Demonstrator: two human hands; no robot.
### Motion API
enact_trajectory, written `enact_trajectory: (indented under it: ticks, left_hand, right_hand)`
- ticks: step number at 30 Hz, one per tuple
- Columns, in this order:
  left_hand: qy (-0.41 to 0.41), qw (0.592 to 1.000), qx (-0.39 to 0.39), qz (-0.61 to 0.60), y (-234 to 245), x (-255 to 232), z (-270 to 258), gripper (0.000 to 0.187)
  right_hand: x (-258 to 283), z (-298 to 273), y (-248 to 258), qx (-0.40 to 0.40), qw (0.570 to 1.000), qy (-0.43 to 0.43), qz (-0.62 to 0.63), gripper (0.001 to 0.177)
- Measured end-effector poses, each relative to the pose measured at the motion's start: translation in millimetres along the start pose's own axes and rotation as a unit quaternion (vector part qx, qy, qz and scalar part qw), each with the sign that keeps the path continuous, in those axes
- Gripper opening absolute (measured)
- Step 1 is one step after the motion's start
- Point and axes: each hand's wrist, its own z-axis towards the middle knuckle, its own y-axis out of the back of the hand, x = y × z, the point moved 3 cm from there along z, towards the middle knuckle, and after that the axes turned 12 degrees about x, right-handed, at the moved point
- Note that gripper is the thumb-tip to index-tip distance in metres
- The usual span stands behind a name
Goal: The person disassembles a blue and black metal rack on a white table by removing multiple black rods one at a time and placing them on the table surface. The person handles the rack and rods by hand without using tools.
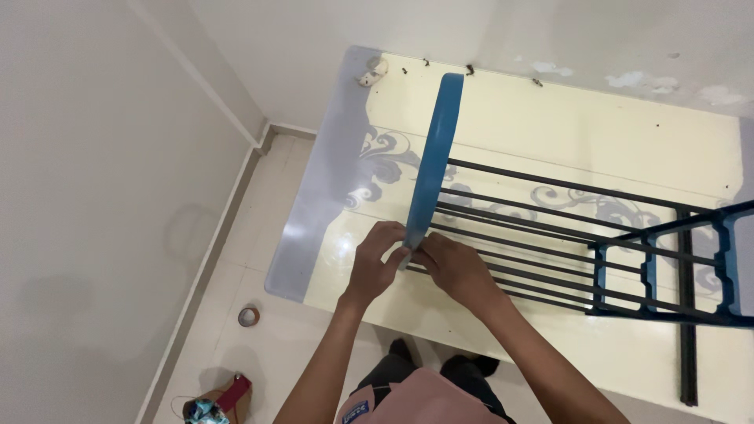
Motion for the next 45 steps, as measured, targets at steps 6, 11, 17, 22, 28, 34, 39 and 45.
enact_trajectory:
  ticks: [6,11,17,22,28,34,39,45]
  left_hand:
    - [-0.005,1.0,-0.003,-0.015,0,-1,1,0.021]
    - [-0.006,1.0,-0.002,-0.012,-2,1,-1,0.021]
    - [0.013,1.0,-0.014,-0.022,-4,-2,0,0.021]
    - [0.019,0.999,-0.028,-0.013,-4,-7,-2,0.021]
    - [0.034,0.989,-0.142,0.035,-15,-17,-27,0.029]
    - [-0.04,0.978,-0.118,0.169,-44,-39,-38,0.028]
    - [-0.005,0.97,-0.047,0.238,-65,-59,-20,0.036]
    - [0.01,0.958,0.03,0.284,-86,-74,0,0.041]
  right_hand:
    - [1,-6,-4,-0.079,0.993,0.042,-0.08,0.02]
    - [-3,-8,-10,-0.12,0.984,0.07,-0.114,0.023]
    - [-2,-14,-15,-0.115,0.981,0.083,-0.134,0.022]
    - [-1,-15,-10,-0.126,0.979,0.11,-0.117,0.025]
    - [-1,-24,-4,-0.136,0.974,0.1,-0.152,0.028]
    - [-3,-45,3,-0.187,0.962,0.099,-0.172,0.036]
    - [-7,-70,7,-0.233,0.956,0.082,-0.161,0.047]
    - [-22,-102,13,-0.278,0.943,0.027,-0.182,0.053]
